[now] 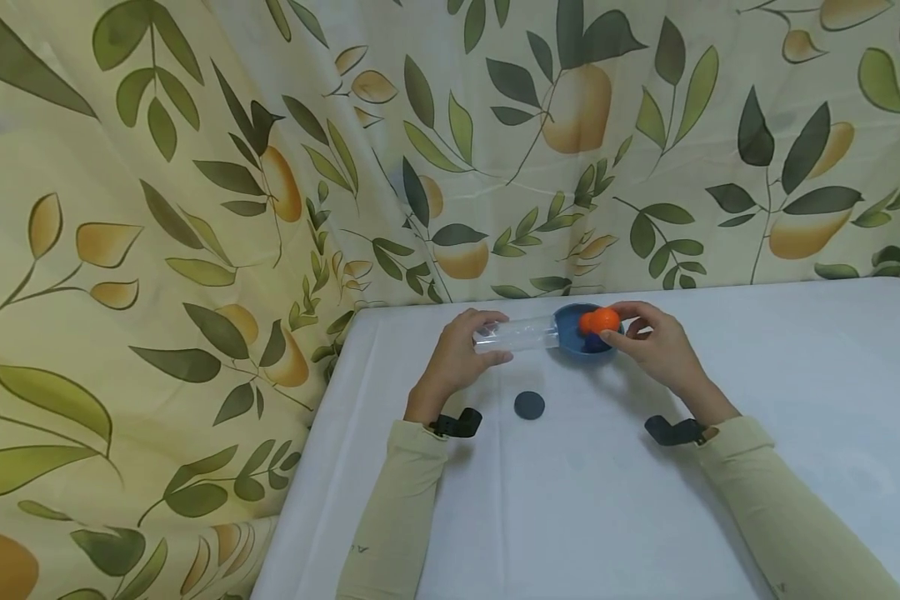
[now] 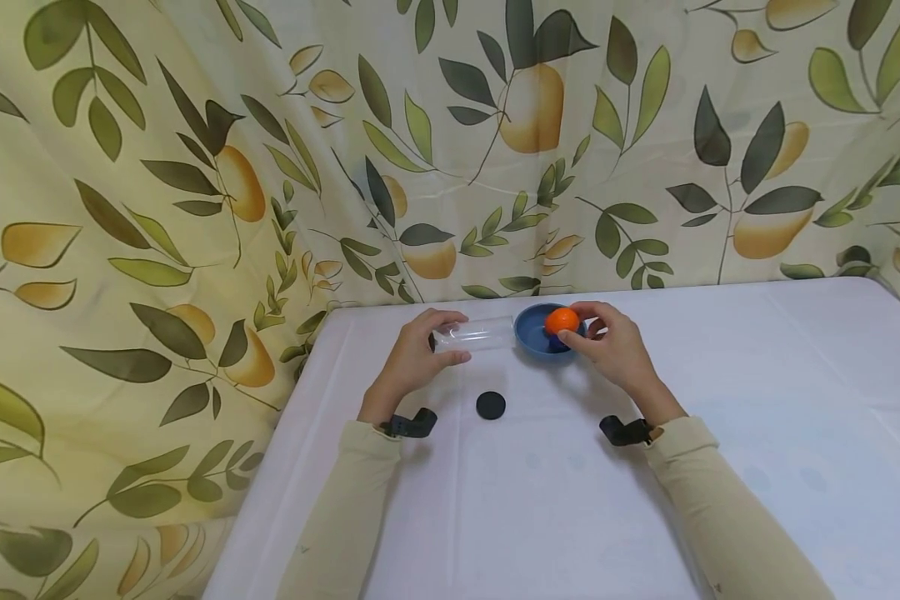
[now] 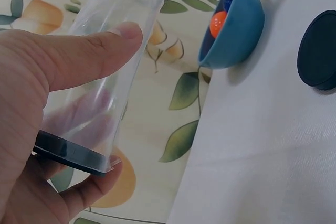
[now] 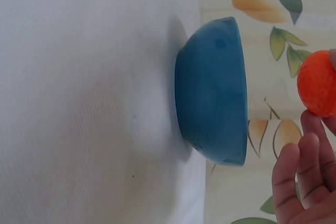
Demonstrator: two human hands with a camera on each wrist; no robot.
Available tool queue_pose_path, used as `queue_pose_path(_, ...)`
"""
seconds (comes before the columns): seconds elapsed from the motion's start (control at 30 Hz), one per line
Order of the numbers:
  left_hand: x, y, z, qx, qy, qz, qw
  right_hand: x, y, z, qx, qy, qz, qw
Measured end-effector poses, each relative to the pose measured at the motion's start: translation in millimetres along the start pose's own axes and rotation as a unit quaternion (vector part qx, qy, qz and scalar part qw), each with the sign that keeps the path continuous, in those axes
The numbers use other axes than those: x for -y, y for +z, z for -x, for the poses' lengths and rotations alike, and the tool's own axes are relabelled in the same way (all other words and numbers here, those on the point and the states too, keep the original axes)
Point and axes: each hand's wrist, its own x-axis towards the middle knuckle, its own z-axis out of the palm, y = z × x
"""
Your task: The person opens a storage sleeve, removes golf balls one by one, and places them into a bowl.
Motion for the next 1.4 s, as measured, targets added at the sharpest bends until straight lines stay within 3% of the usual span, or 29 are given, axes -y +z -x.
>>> queue_pose_path(0.17,0.4,0.3,-1.1,-0.003,0.003,-0.003,1.0000,-0.6,5.7,-3.3,-0.012,-0.021,0.003,1.000)
queue_pose_path(0.63,3.3,1.1,-1.5,-0.007,0.006,-0.003,0.9999,0.0,18.3,-24.8,-0.016,-0.029,0.040,0.999)
queue_pose_path(0.93,4.1,0.3,-1.4,-0.010,0.006,-0.001,0.9999,-3.8,25.3,-31.9,0.020,-0.008,0.040,0.999)
queue_pose_path(1.4,1.9,-1.3,0.0,-0.003,0.008,0.007,0.9999,-11.0,31.8,-36.8,0.029,-0.029,0.060,0.997)
